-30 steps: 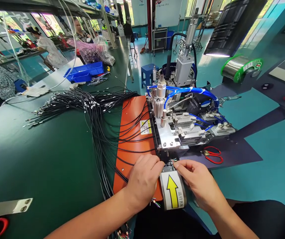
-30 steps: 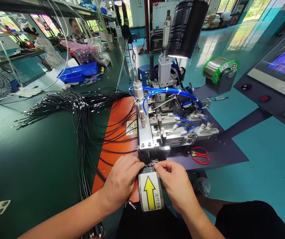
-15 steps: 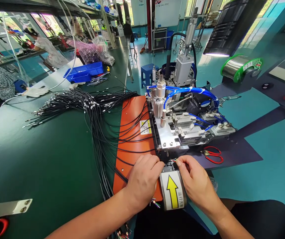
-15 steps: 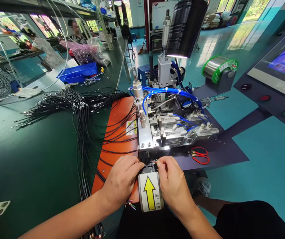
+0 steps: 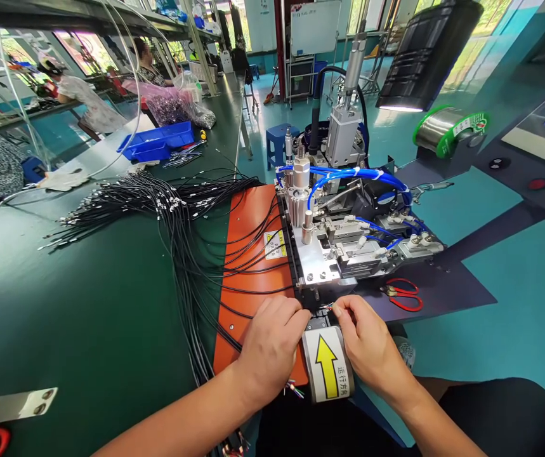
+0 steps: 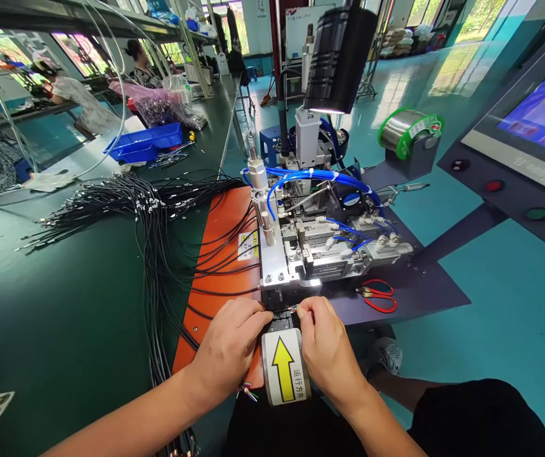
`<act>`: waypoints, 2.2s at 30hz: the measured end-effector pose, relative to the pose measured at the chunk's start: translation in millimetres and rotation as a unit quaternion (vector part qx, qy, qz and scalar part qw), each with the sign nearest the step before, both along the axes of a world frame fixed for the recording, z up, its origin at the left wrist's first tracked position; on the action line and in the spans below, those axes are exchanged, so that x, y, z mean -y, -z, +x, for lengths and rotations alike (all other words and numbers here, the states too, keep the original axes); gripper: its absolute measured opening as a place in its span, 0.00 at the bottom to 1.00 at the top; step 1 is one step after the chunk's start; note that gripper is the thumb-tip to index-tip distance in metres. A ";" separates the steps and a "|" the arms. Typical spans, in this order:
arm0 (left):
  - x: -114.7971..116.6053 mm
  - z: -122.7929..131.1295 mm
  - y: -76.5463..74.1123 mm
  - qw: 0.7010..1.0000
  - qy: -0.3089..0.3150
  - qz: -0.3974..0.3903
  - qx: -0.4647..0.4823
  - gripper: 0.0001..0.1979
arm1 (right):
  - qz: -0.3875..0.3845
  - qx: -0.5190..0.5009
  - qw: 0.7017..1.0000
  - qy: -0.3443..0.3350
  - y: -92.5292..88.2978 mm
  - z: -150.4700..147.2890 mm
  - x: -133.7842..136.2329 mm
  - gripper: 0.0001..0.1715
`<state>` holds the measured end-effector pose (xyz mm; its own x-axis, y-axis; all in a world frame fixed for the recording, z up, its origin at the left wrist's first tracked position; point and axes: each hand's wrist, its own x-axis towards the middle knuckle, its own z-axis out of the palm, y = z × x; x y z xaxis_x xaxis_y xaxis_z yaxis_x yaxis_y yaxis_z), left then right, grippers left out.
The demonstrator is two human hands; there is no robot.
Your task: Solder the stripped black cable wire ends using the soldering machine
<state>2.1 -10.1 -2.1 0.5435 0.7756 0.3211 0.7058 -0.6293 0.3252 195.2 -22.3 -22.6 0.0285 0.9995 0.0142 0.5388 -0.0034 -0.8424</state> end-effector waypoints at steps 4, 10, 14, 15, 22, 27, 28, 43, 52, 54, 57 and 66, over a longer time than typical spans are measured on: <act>0.7 0.1 -0.4 1.000 -0.003 -0.005 -0.006 0.09 | -0.023 -0.016 1.000 0.009 -2.1 3.2 0.1 0.14; -0.7 0.1 -5.9 0.998 0.021 -0.039 -0.050 0.17 | -0.119 -0.124 0.985 0.025 -5.4 8.9 -3.2 0.19; -1.9 0.4 -9.8 0.994 0.034 -0.050 -0.090 0.23 | -0.104 -0.146 0.984 0.004 -7.8 5.2 -7.3 0.18; -2.2 0.6 -10.8 0.993 0.034 -0.050 -0.100 0.23 | -0.100 -0.140 0.985 0.006 -8.3 4.3 -7.9 0.17; -3.6 6.4 -17.6 0.985 0.037 -0.042 -0.164 0.27 | -0.076 -0.093 0.993 -0.008 -8.5 2.9 -7.5 0.17; -3.0 10.2 -20.1 0.984 0.027 -0.044 -0.171 0.25 | -0.047 -0.053 0.997 -0.013 -6.0 2.5 -9.0 0.15; -2.6 9.9 -19.6 0.985 0.025 -0.044 -0.167 0.25 | -0.048 -0.051 0.997 -0.013 -6.0 2.5 -9.5 0.15; 3.8 -1.9 -18.1 0.996 -0.012 -0.022 -0.086 0.10 | -0.117 -0.117 0.986 0.020 -11.2 5.6 -10.8 0.19; 9.6 -4.1 -41.8 0.999 0.026 -0.037 0.006 0.14 | 0.161 0.128 0.960 -0.188 -25.5 -37.4 62.2 0.09; 12.5 -2.6 -50.9 0.996 0.074 -0.027 0.047 0.13 | 0.194 0.187 0.943 -0.197 -15.3 -49.5 67.4 0.12; 16.4 -0.5 -60.0 0.990 0.117 -0.010 0.075 0.13 | 0.222 0.222 0.931 -0.187 -5.1 -57.8 67.0 0.14; 17.2 -1.4 -58.1 0.987 0.134 0.014 0.087 0.14 | 0.223 0.208 0.920 -0.245 -12.3 -57.5 60.9 0.13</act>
<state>0.7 -27.3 56.0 0.6631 0.6007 0.4467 0.4479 -0.7965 0.4061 137.7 -83.2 -10.3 -0.5253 0.7824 0.3346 0.6598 0.6228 -0.4205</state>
